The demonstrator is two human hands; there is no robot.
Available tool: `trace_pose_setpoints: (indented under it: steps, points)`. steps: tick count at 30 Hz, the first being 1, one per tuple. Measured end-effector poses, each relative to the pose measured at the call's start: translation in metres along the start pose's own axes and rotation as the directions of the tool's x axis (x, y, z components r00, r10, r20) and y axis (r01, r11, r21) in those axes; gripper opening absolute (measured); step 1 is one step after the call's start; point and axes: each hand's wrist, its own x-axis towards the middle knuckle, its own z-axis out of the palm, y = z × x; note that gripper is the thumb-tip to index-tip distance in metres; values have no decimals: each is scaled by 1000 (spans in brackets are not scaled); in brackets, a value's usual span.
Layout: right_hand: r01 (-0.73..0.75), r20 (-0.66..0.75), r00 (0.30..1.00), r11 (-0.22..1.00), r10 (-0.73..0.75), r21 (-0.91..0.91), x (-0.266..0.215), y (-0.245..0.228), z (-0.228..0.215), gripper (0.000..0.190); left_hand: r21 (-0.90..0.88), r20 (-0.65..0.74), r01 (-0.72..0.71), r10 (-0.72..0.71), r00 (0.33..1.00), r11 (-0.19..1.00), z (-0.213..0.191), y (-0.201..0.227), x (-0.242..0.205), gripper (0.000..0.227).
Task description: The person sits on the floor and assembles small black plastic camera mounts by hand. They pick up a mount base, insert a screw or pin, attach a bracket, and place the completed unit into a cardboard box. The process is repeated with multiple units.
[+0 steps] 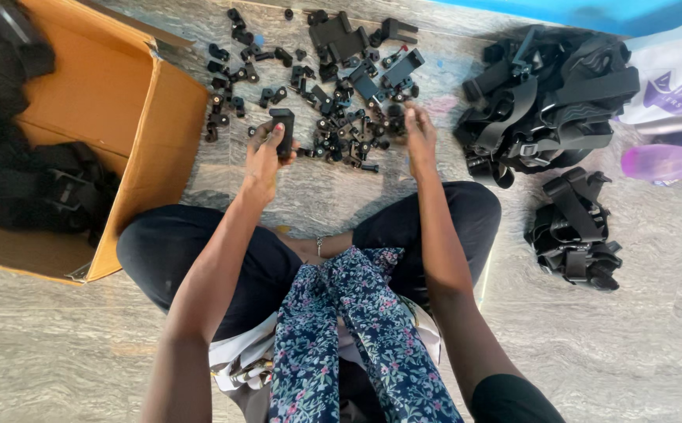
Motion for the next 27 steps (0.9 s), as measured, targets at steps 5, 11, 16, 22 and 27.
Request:
trace_pose_setpoints:
  steps: [5,11,16,22,27]
  points:
    - [200,-226,962,961,-155,192,25,-1,0,48,-38,-149,-3,-3,989,999,-5,6,-2,24]
    - [404,-173,895,912,-410,-73,56,-17,29,62,-54,-158,-28,19,987,998,-3,3,6,20]
    - [497,246,846,867,-472,-44,44,-51,67,64,-76,-260,-27,6,966,997,-11,-8,24,25]
    - [315,-129,947,930,-295,189,26,-37,46,65,428,-631,-389,578,517,816,-37,-28,47,22]
    - [286,-533,807,958,-255,-26,5,13,29,62,794,-511,-82,733,449,603,-65,-50,69,51]
